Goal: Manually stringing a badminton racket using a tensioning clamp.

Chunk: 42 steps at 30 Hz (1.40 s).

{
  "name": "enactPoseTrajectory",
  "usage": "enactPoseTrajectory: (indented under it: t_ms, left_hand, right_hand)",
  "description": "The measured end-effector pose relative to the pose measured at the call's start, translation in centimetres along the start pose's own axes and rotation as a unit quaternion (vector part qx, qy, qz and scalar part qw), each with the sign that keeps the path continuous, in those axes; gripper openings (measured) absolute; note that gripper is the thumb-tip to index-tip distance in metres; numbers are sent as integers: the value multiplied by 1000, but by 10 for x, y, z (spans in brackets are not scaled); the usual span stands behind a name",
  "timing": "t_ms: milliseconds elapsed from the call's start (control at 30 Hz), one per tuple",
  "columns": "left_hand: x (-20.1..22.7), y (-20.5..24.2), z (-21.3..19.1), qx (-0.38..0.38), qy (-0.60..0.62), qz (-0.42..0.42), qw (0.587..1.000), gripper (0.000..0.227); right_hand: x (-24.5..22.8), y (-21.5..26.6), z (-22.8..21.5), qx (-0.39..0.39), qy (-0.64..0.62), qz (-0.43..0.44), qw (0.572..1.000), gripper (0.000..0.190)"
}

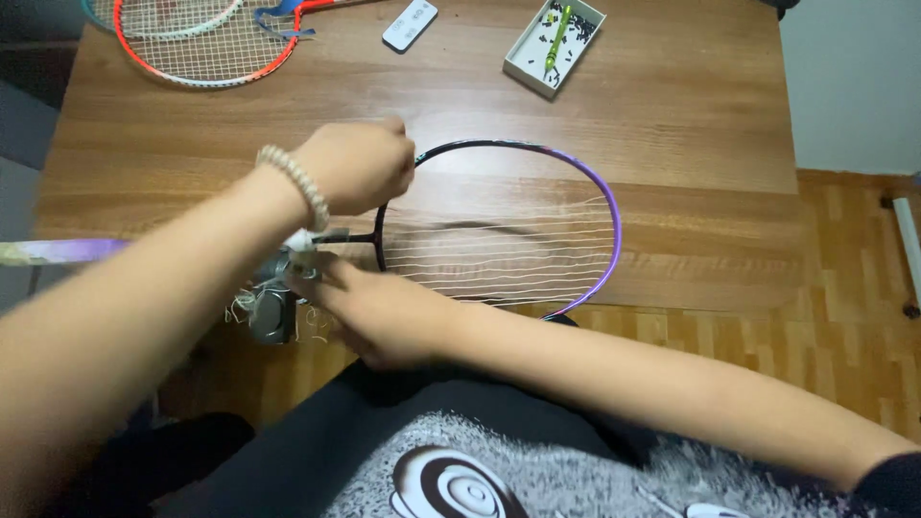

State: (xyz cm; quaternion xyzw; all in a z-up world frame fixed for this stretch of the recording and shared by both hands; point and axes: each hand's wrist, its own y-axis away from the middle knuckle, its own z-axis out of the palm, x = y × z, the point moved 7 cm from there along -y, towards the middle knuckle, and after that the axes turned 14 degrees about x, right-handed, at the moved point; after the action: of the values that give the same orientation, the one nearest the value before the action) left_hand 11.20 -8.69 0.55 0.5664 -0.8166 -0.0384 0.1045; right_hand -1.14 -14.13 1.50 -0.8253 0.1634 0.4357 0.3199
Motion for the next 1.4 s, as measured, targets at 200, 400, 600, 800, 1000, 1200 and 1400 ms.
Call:
enactPoseTrajectory:
  t_ms: [200, 400, 600, 800, 1000, 1200, 1400]
  left_hand:
    - [14, 3, 15, 150, 323, -152, 922, 21]
    - [105, -36, 30, 169, 612, -148, 758, 19]
    - [137, -68, 35, 272, 548, -152, 776, 18]
    - [146, -60, 33, 389, 351, -111, 844, 14]
    - [154, -74, 46, 299, 490, -158, 803, 18]
    - [162, -75, 34, 294, 530, -136, 783, 18]
    - [137, -53, 31, 337, 367, -167, 851, 13]
  right_hand:
    - [-18, 39, -99, -65, 61, 8, 996, 75]
    - [46, 107, -226, 249, 217, 193, 924, 33]
    - [114, 157, -243, 309, -35, 423, 851, 30]
    - [120, 156, -232, 319, -137, 412, 842, 35]
    - [129, 166, -232, 317, -159, 442, 824, 38]
    - [135, 171, -231, 326, -177, 441, 817, 40]
    - [121, 161, -231, 311, -144, 436, 832, 37]
